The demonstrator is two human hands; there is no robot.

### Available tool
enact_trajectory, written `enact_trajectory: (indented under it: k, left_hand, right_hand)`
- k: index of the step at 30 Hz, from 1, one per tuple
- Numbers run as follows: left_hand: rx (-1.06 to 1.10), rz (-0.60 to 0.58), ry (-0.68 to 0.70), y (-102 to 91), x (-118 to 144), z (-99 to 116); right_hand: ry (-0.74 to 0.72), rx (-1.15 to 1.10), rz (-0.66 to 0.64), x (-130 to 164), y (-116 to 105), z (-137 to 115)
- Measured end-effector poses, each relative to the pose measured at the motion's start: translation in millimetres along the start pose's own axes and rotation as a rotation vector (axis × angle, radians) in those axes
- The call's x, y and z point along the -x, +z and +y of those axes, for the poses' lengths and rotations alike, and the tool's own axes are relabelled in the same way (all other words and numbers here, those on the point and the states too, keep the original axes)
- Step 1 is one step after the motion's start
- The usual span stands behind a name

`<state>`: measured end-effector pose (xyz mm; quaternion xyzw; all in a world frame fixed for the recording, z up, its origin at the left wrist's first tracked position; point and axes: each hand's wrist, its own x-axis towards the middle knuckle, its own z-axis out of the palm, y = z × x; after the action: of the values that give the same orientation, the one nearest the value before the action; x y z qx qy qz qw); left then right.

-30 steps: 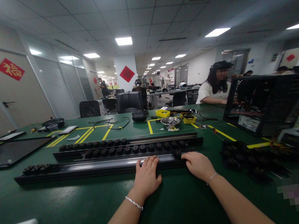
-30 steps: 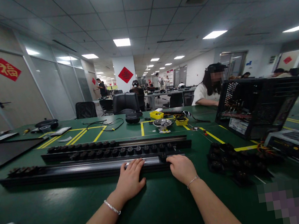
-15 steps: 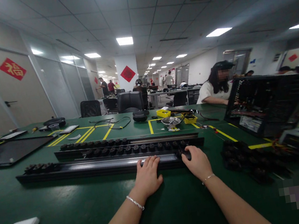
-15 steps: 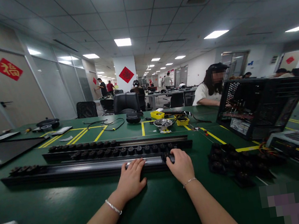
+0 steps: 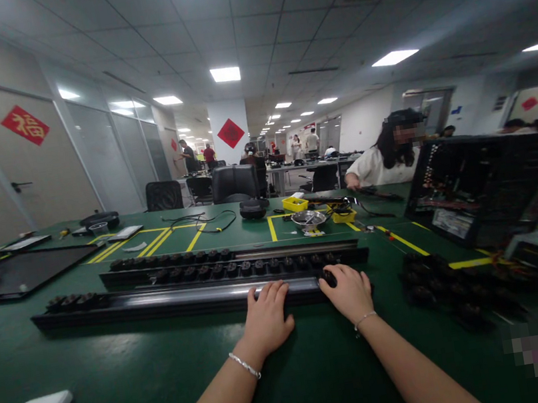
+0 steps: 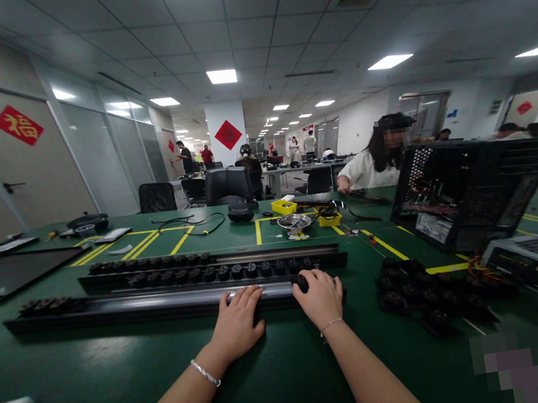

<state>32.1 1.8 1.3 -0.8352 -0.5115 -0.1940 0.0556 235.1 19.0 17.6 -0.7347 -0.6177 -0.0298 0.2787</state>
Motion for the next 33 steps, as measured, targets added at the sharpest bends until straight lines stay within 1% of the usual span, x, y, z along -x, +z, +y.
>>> enact_trajectory:
  k: [8, 17, 24, 33]
  left_hand:
    - [0.005, -0.009, 0.000, -0.6, -0.1, -0.5]
    - [-0.011, -0.032, -0.016, -4.4, -0.1, 2.5]
    - [-0.018, -0.040, -0.008, -5.3, 0.2, 1.9]
    - [-0.007, -0.015, -0.011, -3.5, 0.5, 2.4]
  right_hand:
    - [0.007, -0.005, 0.014, 0.5, -1.5, 0.4]
    - [0.022, 0.018, -0.015, -1.6, -3.2, -0.5]
    - [0.020, 0.023, -0.013, -2.1, -5.0, -1.6]
    - [0.018, 0.011, 0.004, -1.7, -2.4, -1.0]
